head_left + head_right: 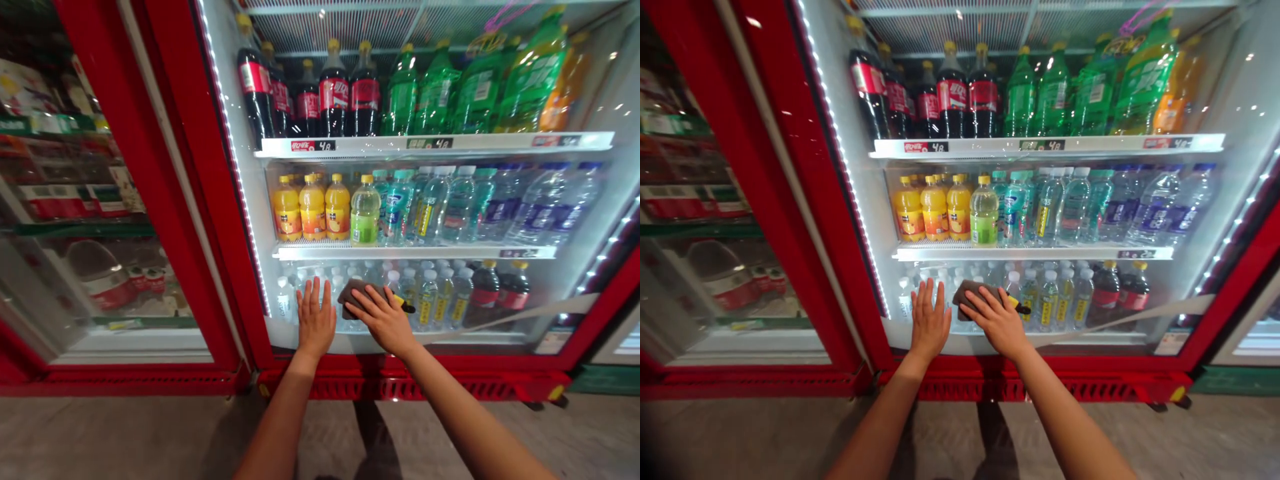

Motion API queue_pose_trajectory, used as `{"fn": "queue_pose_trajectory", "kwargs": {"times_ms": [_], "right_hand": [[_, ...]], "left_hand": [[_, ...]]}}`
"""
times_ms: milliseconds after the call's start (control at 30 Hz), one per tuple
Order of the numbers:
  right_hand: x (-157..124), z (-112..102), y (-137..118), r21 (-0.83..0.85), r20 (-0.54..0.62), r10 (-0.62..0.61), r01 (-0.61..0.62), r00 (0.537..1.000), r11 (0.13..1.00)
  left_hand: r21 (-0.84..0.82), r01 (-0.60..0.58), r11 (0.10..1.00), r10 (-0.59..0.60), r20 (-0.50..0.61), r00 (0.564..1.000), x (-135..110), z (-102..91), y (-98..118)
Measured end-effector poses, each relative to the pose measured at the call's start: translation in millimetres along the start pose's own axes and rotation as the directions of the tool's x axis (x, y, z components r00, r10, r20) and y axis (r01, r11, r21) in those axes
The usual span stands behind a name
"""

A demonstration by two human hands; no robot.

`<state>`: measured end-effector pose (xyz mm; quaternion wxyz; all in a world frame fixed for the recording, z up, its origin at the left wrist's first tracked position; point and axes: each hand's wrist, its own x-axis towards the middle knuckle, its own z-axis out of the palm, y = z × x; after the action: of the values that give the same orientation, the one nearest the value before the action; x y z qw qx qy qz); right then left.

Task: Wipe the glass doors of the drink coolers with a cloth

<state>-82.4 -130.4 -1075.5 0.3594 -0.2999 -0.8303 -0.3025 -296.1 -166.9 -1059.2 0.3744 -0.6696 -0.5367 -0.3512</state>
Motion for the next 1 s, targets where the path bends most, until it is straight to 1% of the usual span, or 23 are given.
{"fn": "queue_pose_trajectory", "kwargs": {"times_ms": [67,133,167,200,267,333,400,433,500,567,633,700,767,833,867,900,933,1000], "right_hand": [[-2.5,-5.9,13.8,-0.012,-0.026,0.098,-0.099,0.995,0.995],[-16.2,-6.5,20.7,-0.020,-0.063,0.180,-0.182,0.982,0.983],[-25.1,-4.7,20.5,-0.025,-0.079,0.198,-0.201,0.977,0.979],[-33.5,-2.0,18.3,-0.032,-0.084,0.196,-0.199,0.977,0.979],[-43.3,3.3,10.9,-0.047,-0.060,0.135,-0.138,0.989,0.989],[-39.1,4.6,6.0,-0.053,-0.009,0.042,-0.043,0.999,0.998],[-24.7,0.0,9.4,-0.059,0.019,0.008,-0.007,1.000,0.998],[-17.1,-3.8,14.5,-0.068,0.014,0.026,-0.025,1.000,0.997],[-8.9,-11.3,28.0,-0.088,-0.034,0.109,-0.112,0.993,0.990],[-15.2,-14.2,39.2,-0.094,-0.095,0.199,-0.208,0.975,0.974],[-33.2,-10.6,41.8,-0.088,-0.132,0.252,-0.264,0.959,0.961],[-52.6,-3.1,35.6,-0.091,-0.122,0.249,-0.261,0.961,0.961],[-63.0,3.0,27.4,-0.103,-0.082,0.191,-0.199,0.978,0.975],[-61.0,3.3,25.9,-0.101,-0.025,0.115,-0.117,0.993,0.988],[-56.9,0.8,29.5,-0.098,-0.005,0.099,-0.099,0.995,0.990],[-52.5,-3.0,35.9,-0.096,0.003,0.109,-0.109,0.994,0.989],[-49.1,-7.5,44.4,-0.096,-0.005,0.144,-0.144,0.990,0.985],[-49.9,-16.0,62.7,-0.096,-0.059,0.260,-0.264,0.964,0.960]], "left_hand": [[-0.007,-0.026,1.000,0.026,0.005,1.000,1.7,1.2,3.3],[-0.008,-0.046,0.999,0.047,0.020,0.999,2.2,1.5,5.0],[-0.006,-0.051,0.999,0.051,0.030,0.998,2.1,1.3,5.6],[-0.002,-0.054,0.999,0.054,0.040,0.998,1.8,1.0,6.3],[0.007,-0.053,0.999,0.052,0.053,0.997,1.5,0.7,8.5],[0.014,-0.051,0.999,0.050,0.051,0.997,2.0,1.3,11.5],[0.017,-0.052,0.999,0.051,0.029,0.998,3.8,2.9,15.0],[0.015,-0.055,0.998,0.055,0.016,0.998,5.0,4.1,16.8],[0.006,-0.064,0.998,0.064,-0.007,0.998,7.2,6.9,20.1],[-0.011,-0.068,0.998,0.068,-0.024,0.997,8.4,9.9,23.2],[-0.026,-0.071,0.997,0.070,-0.040,0.997,8.3,12.5,26.6],[-0.037,-0.084,0.996,0.082,-0.045,0.996,7.5,14.6,30.8],[-0.045,-0.109,0.993,0.107,-0.043,0.993,6.9,16.4,36.2],[-0.054,-0.132,0.990,0.131,-0.026,0.991,7.5,18.0,42.9],[-0.060,-0.139,0.989,0.138,-0.015,0.990,8.1,18.9,46.4],[-0.066,-0.140,0.988,0.140,-0.001,0.990,8.8,19.8,50.0],[-0.074,-0.138,0.988,0.140,0.012,0.990,9.6,20.8,53.6],[-0.096,-0.139,0.986,0.142,0.030,0.989,10.5,23.0,60.0]]}}
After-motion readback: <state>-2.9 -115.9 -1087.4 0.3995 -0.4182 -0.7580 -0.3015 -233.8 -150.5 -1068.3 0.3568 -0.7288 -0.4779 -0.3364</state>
